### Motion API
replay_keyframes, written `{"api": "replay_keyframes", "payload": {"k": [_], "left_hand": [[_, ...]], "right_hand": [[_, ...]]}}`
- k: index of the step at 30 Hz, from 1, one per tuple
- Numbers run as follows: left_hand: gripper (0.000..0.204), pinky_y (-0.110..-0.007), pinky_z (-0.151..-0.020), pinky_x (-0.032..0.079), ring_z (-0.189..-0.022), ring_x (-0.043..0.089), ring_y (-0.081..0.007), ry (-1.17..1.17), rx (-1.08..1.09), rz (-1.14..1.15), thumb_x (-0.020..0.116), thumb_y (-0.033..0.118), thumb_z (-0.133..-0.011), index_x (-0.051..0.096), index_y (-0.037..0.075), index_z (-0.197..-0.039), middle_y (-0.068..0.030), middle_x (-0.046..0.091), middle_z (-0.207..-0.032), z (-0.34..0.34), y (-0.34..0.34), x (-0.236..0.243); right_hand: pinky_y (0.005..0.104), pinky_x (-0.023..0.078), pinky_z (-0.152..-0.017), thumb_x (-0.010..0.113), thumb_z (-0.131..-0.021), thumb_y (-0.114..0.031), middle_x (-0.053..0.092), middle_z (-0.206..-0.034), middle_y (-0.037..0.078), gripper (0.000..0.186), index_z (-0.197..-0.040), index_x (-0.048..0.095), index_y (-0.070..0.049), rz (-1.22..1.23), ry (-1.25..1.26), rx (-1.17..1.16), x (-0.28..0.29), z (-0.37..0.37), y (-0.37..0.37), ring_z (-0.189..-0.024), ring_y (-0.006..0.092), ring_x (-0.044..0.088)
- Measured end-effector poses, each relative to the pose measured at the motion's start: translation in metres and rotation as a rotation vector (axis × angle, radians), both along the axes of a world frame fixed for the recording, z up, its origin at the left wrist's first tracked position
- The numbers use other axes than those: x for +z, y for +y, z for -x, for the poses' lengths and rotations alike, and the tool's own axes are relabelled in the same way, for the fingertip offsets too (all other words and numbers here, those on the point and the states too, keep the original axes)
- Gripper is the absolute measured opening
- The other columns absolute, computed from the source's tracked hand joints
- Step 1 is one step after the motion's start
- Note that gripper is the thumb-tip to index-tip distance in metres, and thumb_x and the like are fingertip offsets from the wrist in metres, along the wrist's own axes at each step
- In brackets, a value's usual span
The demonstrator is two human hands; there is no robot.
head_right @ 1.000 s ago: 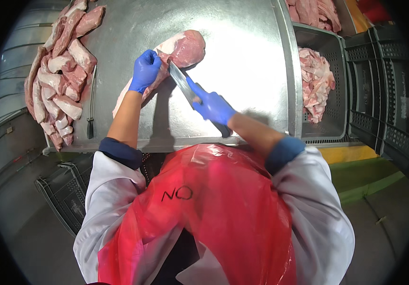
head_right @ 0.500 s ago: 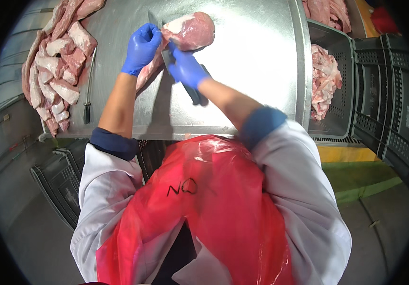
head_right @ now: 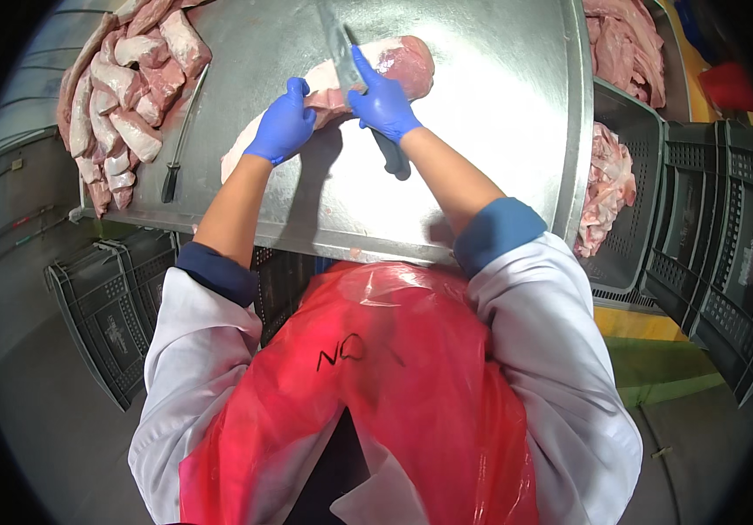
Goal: The person uses a knife to trim fat and cut large pieces of raw meat on a stainless steel table. They repeatedly pick up pieces, slice off sections, and place the trimmed meat into a nearby crate.
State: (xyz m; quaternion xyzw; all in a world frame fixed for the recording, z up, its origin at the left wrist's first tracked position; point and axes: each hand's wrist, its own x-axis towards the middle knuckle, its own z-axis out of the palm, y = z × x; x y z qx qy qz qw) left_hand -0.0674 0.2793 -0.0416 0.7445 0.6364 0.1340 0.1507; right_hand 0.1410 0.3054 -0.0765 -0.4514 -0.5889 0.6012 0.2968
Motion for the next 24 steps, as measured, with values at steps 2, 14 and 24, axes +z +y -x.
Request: {"api": "replay_keyframes", "payload": {"k": [2,14,24], "left_hand": [[0.029,-0.053,-0.074,0.051,-0.086,0.065,-0.0482,-0.172,0.098,0.012,0.062,0.02,-0.088,0.051,-0.001,-0.104,-0.0283,0.066,-0.086,-0.01,-0.004,0.003],[0.021,-0.051,-0.074,0.051,-0.082,0.065,-0.0422,-0.462,0.445,-0.288,0.055,0.012,-0.088,0.056,0.0,-0.105,-0.0231,0.066,-0.091,-0.104,-0.015,0.015],[0.024,-0.047,-0.062,0.054,-0.073,0.068,-0.0381,-0.576,0.376,-0.371,0.061,0.015,-0.087,0.052,-0.001,-0.101,-0.023,0.064,-0.083,-0.107,-0.019,0.057]], "right_hand": [[0.034,0.058,-0.061,0.056,-0.092,-0.015,0.068,-0.082,0.014,0.078,-0.161,0.02,-0.024,-0.072,0.025,0.007,-0.024,0.016,-0.013,-0.058,0.0182,0.066],[0.0331,0.055,-0.088,0.066,-0.094,-0.022,0.055,-0.134,0.019,0.059,-0.145,0.042,-0.006,0.224,0.191,-0.065,-0.096,0.029,-0.101,-0.106,0.0238,0.064],[0.0303,0.049,-0.068,0.063,-0.092,-0.011,0.056,-0.116,0.013,0.082,-0.161,0.018,-0.01,-0.063,-0.25,0.088,-0.052,0.081,-0.083,-0.079,0.015,0.056]]}}
